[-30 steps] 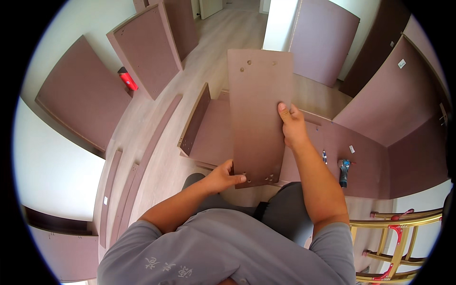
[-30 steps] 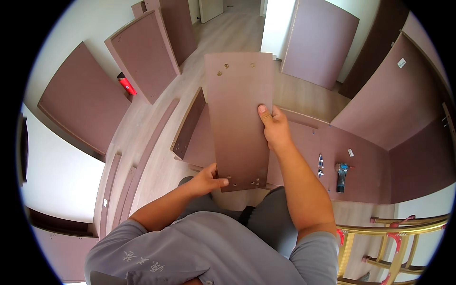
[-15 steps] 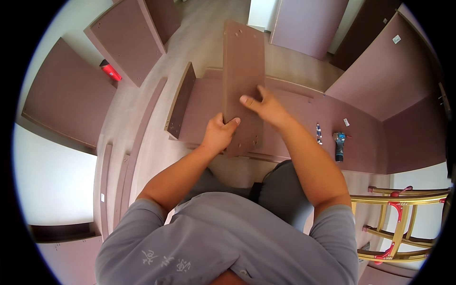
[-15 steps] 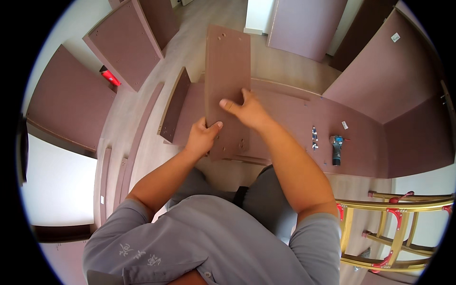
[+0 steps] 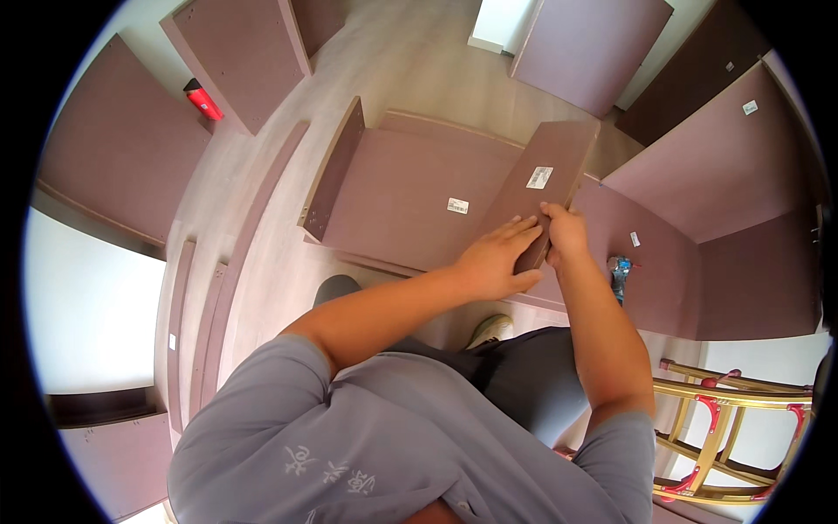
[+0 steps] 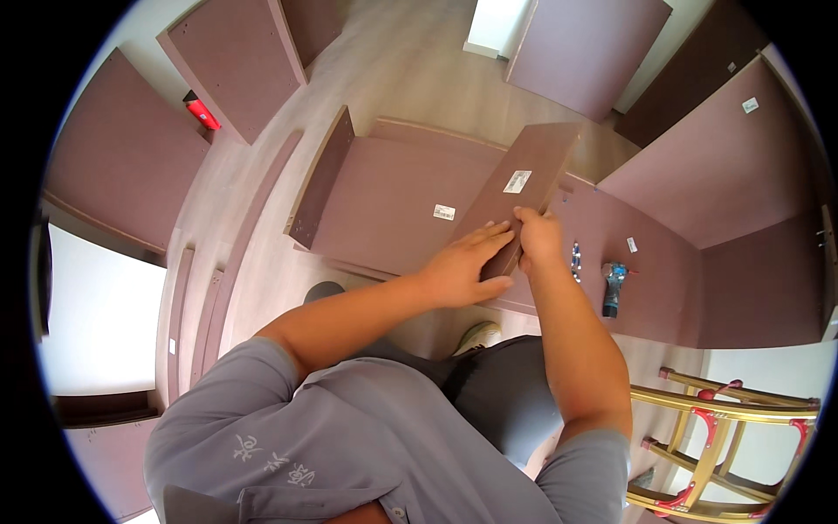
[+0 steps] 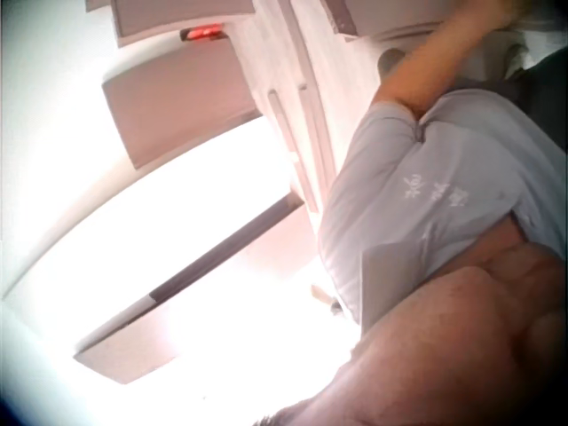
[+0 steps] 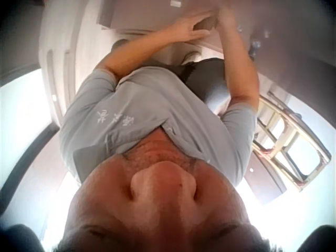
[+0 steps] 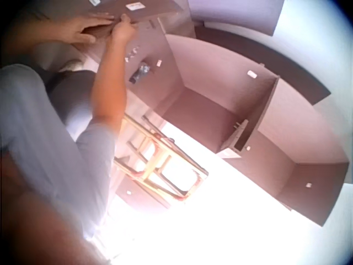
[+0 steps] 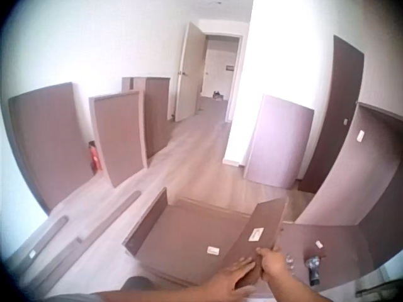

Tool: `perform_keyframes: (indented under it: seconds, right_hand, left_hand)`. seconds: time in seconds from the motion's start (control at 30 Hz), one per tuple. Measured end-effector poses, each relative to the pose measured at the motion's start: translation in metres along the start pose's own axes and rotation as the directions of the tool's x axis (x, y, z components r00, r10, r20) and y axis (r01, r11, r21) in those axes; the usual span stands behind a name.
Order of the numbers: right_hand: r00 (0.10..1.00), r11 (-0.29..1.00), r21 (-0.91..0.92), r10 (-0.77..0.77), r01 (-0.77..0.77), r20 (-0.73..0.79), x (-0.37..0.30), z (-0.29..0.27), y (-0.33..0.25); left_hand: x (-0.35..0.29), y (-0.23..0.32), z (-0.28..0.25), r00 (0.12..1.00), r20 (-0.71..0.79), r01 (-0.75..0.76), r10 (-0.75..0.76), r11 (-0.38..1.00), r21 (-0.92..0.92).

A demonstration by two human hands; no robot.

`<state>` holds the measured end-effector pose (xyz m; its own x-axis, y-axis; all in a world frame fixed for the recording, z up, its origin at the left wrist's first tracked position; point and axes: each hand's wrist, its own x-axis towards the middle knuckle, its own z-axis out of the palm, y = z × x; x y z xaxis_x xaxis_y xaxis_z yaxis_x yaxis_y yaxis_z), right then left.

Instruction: The person moves furniture panels, uses a power drill to drive screws into a board, and picks up small components and a bottle.

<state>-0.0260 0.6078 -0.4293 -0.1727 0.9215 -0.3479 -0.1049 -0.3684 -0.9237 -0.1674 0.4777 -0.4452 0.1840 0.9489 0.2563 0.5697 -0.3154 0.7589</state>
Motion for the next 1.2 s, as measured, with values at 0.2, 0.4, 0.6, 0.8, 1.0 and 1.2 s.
perform_keyframes:
  seconds: [0.2,0.4,0.6,0.8,1.0,1.2]
  right_hand:
    - [1.0,0.999,0.031,0.016,-0.015,-0.019,-0.01,0.013,-0.013]
    - [0.993,0.993,0.054,0.102,-0.105,0.059,-0.016,0.046,-0.016]
    - [0.985,0.998,-0.01,0.06,-0.059,0.164,-0.038,0.07,-0.023]
    - [0.97,0.943,-0.329,0.027,0.057,0.243,-0.052,0.063,-0.046]
    - [0.714,0.336,-0.709,-0.615,0.621,0.334,-0.011,0.027,-0.049]
    - [0.818,0.4,-0.724,-0.138,0.562,0.558,-0.033,0.004,-0.082]
  left_hand:
    - [-0.063,-0.063,-0.029,0.996,0.01,-0.093,0.094,0.995,-0.025]
    - [-0.085,-0.052,-0.061,0.992,-0.024,0.129,-0.128,0.99,0.065]
    - [-0.103,-0.057,-0.072,0.976,-0.203,0.095,-0.073,0.991,0.099]
    - [-0.111,-0.039,-0.095,0.941,-0.242,0.162,-0.236,0.944,-0.289]
    - [-0.134,-0.036,-0.132,0.87,-0.048,0.24,-0.492,0.506,-0.829]
    - [-0.152,-0.047,-0.14,0.88,0.06,0.269,-0.471,0.39,-0.881]
